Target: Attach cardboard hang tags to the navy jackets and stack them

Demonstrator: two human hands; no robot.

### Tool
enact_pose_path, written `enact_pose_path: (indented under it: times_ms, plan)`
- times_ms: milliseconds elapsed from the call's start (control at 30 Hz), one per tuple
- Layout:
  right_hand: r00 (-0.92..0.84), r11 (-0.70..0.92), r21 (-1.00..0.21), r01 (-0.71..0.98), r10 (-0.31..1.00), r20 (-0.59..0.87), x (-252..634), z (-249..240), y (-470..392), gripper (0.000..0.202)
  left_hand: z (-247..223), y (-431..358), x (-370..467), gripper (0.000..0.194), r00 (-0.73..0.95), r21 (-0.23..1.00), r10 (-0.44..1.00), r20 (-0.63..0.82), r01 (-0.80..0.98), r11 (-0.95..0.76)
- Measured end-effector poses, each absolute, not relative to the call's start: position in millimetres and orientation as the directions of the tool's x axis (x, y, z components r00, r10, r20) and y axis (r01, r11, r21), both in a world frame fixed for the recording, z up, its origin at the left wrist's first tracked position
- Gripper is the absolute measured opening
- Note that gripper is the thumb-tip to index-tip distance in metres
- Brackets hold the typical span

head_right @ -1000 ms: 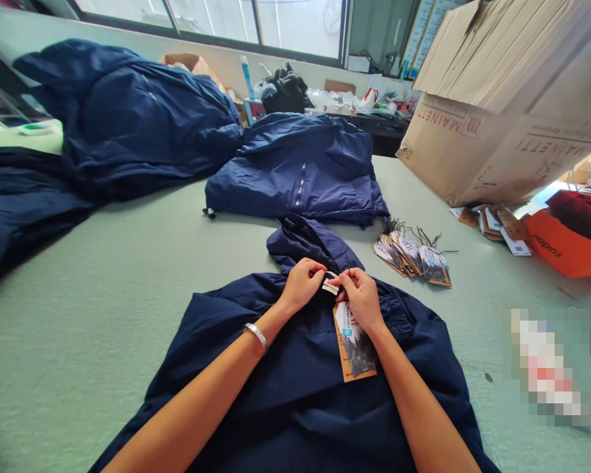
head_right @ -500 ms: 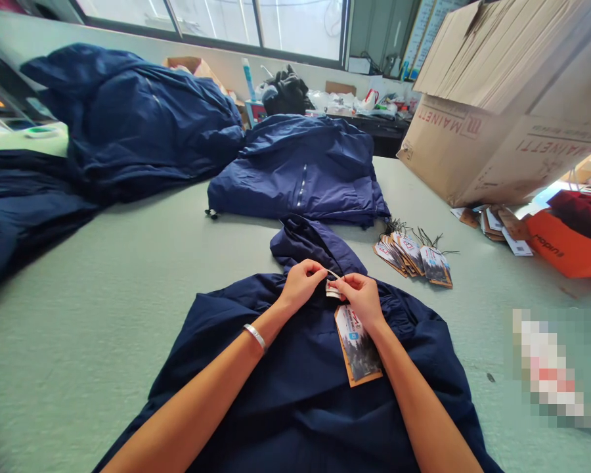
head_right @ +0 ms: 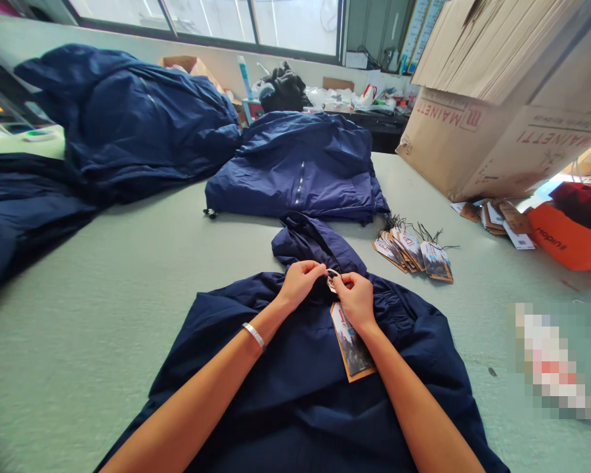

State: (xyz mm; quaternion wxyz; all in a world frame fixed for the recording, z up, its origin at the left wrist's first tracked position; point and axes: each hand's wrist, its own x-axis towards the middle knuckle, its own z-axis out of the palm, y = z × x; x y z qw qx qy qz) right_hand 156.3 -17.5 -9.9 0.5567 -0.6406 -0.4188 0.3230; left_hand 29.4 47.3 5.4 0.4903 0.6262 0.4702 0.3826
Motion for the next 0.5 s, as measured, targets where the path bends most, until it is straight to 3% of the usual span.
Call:
enact_pose_path:
  times_ms: [67, 200, 500]
  plan:
    - [0.431, -0.030, -0.988, 0.152, 0.901, 0.039, 156.1, -8.8, -17.7, 0.031, 3.6, 49.7, 29.4, 0.029, 0.256, 0.972, 0.966, 0.034, 0.216, -0.092]
    - [0.408, -0.033, -0.990, 0.137, 0.913, 0.026, 157.7, -9.8, -17.5, 0.033, -0.4, 53.9, 29.3, 0.014, 0.239, 0.986, 0.971, 0.006, 0.160, -0.045]
    - [0.413, -0.051, -0.980, 0.191, 0.910, 0.033, 159.2, -12.8, -15.6, 0.035, 4.9, 51.8, 26.9, 0.014, 0.298, 0.987, 0.950, -0.094, 0.156, 0.048]
